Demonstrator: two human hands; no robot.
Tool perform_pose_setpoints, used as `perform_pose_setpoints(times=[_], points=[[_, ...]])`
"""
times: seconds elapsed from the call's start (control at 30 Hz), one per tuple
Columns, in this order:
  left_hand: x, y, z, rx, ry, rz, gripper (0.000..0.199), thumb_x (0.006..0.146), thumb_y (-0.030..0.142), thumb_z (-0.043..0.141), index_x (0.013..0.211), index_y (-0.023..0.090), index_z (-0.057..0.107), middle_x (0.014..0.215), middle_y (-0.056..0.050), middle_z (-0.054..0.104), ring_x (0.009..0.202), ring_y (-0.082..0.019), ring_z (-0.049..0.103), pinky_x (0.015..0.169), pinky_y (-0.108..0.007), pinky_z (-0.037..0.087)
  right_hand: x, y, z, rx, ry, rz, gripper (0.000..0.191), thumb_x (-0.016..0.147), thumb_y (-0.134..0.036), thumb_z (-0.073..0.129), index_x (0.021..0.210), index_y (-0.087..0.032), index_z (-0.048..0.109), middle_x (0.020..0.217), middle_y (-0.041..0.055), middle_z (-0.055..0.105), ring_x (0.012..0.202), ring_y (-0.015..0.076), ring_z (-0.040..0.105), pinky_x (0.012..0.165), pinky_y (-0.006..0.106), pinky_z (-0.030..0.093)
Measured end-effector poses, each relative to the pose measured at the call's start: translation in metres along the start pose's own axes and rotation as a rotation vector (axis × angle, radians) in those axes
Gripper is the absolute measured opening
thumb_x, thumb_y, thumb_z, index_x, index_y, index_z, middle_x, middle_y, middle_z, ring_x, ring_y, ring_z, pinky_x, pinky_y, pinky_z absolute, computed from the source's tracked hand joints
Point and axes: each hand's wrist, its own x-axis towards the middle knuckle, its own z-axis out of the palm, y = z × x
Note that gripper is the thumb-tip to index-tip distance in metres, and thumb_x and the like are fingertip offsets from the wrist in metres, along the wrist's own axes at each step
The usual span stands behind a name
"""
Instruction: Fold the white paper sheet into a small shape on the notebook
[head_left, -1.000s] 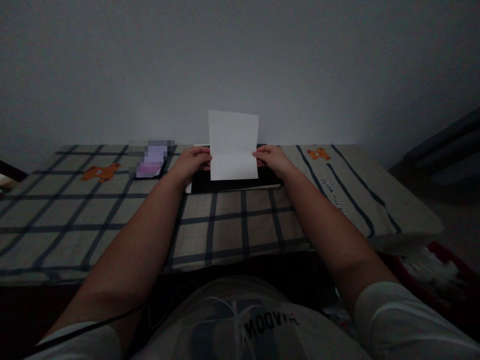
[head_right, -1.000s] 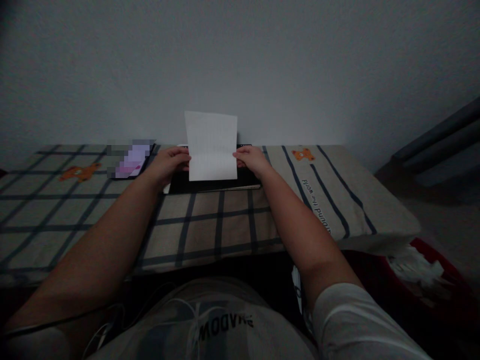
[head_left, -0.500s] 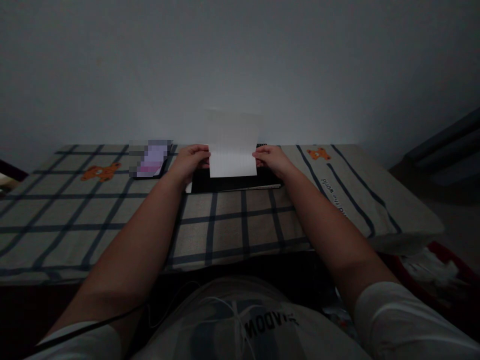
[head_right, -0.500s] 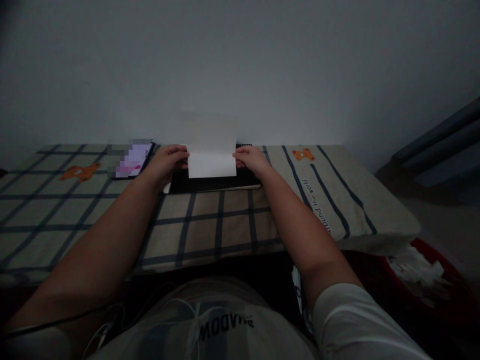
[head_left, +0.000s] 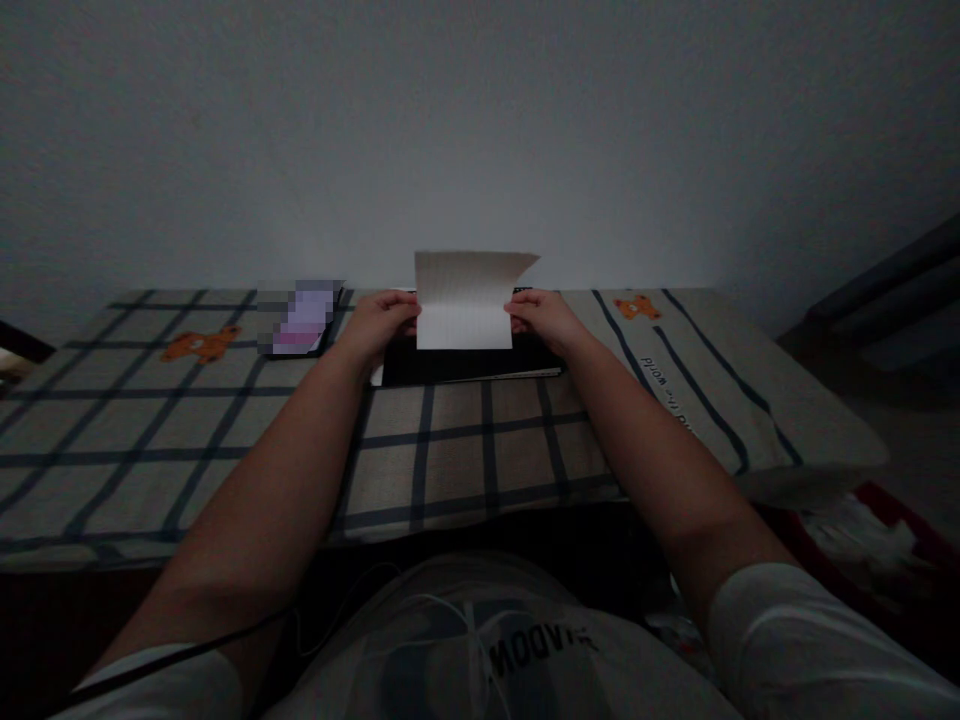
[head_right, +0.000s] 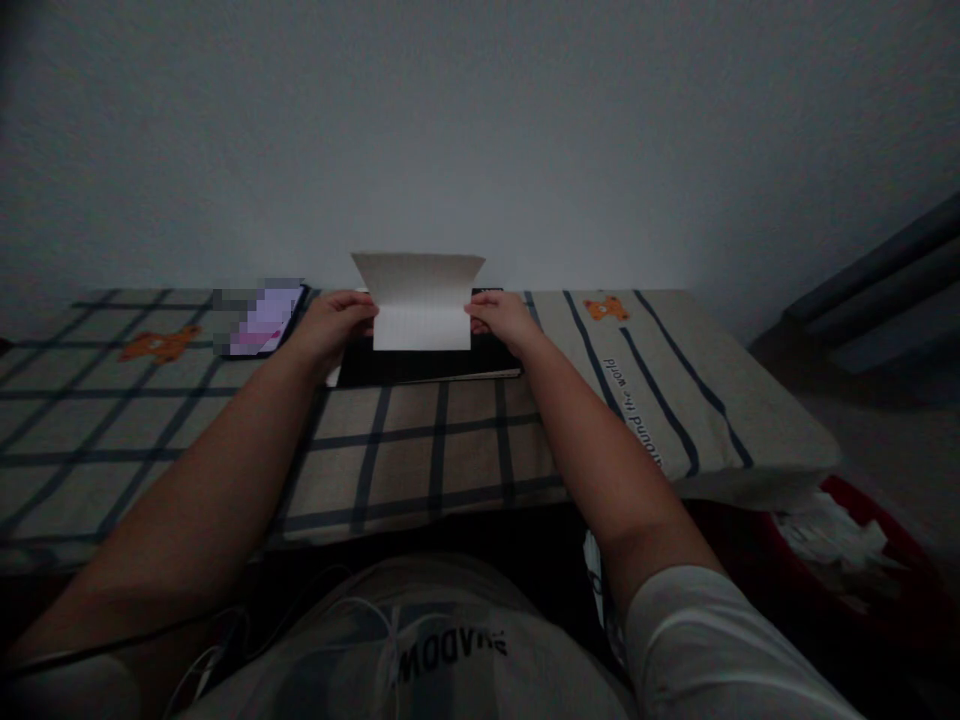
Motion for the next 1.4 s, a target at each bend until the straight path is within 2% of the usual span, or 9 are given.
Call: perform_pose_setpoints(times=[0.13,0.3,0.4,0.57,0.7,0.83,1.0,1.2,1.4], points=[[0.0006,0.0009,-0.0001,0.018,-0.054,-0.036,0.010,0.073,0.012,0.072,0.082,0.015,0.071,0.081,-0.003,0.072,0.066,-0.011,0.066,0.064,-0.022,0.057,-0.0004,-0.0008,-0.0007,0.005,0.012,-0.013,0.024,0.091,-0.003,0.064,0.074,-0.019,0.063,0.062,-0.0024,0.063,0.056,0.0087,0.058,0.060,0.021,0.054],[0.0016,-0.0005,0.0013,0.073,-0.004,-0.031,0.007,0.072,0.011,0.073,0.073,0.015,0.067,0.071,0.000,0.068,0.061,-0.010,0.063,0.066,-0.023,0.058,0.0018,0.0016,-0.0018,-0.008,0.018,-0.030,0.022,0.088,-0.005,0.071,0.074,-0.020,0.063,0.065,-0.0023,0.063,0.057,0.0092,0.059,0.063,0.024,0.055],[0.0010,-0.0009,0.0011,0.057,-0.008,-0.002,0.008,0.072,0.011,0.074,0.071,0.015,0.067,0.068,0.001,0.067,0.059,-0.009,0.062,0.065,-0.021,0.056,0.0021,0.0018,-0.0013,0.000,0.021,-0.025,0.023,0.089,-0.004,0.068,0.073,-0.019,0.064,0.064,-0.0019,0.063,0.055,0.0091,0.059,0.061,0.024,0.055],[0.0010,-0.0004,-0.0002,-0.007,-0.032,-0.014,0.007,0.073,0.009,0.072,0.078,0.015,0.071,0.078,-0.001,0.072,0.065,-0.009,0.066,0.066,-0.020,0.056,0.0010,0.0008,-0.0012,0.011,0.014,-0.026,0.022,0.089,-0.005,0.069,0.074,-0.019,0.063,0.063,-0.0032,0.062,0.056,0.0078,0.058,0.059,0.020,0.053],[0.0003,0.0000,-0.0005,0.010,-0.060,-0.080,0.010,0.073,0.009,0.074,0.080,0.015,0.073,0.081,-0.002,0.073,0.069,-0.011,0.067,0.069,-0.022,0.058,-0.0001,-0.0008,-0.0019,0.041,0.034,-0.008,0.023,0.092,-0.003,0.064,0.076,-0.019,0.064,0.064,-0.0022,0.063,0.057,0.0088,0.058,0.061,0.021,0.053],[-0.0051,0.0012,-0.0007,0.004,-0.183,-0.115,0.012,0.074,0.014,0.077,0.085,0.017,0.076,0.090,-0.005,0.076,0.079,-0.016,0.071,0.077,-0.028,0.062,-0.0020,-0.0023,-0.0015,0.048,0.019,0.005,0.026,0.093,-0.001,0.061,0.074,-0.019,0.064,0.062,-0.0024,0.062,0.056,0.0082,0.058,0.059,0.020,0.051],[-0.0067,-0.0015,-0.0034,-0.008,-0.318,-0.141,0.021,0.077,0.019,0.076,0.098,0.018,0.077,0.103,-0.007,0.080,0.090,-0.018,0.074,0.083,-0.030,0.063,-0.0020,-0.0020,0.0004,0.040,-0.005,0.015,0.026,0.093,-0.002,0.062,0.073,-0.019,0.064,0.061,-0.0024,0.063,0.057,0.0086,0.058,0.059,0.020,0.053],[-0.0023,-0.0039,-0.0039,0.031,-0.338,-0.131,0.015,0.082,0.019,0.074,0.096,0.017,0.076,0.108,-0.008,0.080,0.093,-0.017,0.074,0.090,-0.031,0.063,0.0006,-0.0005,-0.0017,0.065,0.007,0.015,0.025,0.092,-0.002,0.063,0.074,-0.018,0.064,0.063,-0.0027,0.063,0.056,0.0077,0.058,0.058,0.019,0.053],[-0.0046,0.0033,-0.0047,0.014,-0.394,-0.181,0.026,0.088,0.013,0.067,0.114,0.015,0.074,0.114,-0.010,0.078,0.082,-0.014,0.076,0.081,-0.025,0.064,0.0030,0.0033,-0.0064,0.075,-0.005,-0.021,0.017,0.090,-0.006,0.070,0.079,-0.018,0.065,0.067,-0.0022,0.066,0.057,0.0071,0.060,0.059,0.018,0.054]])
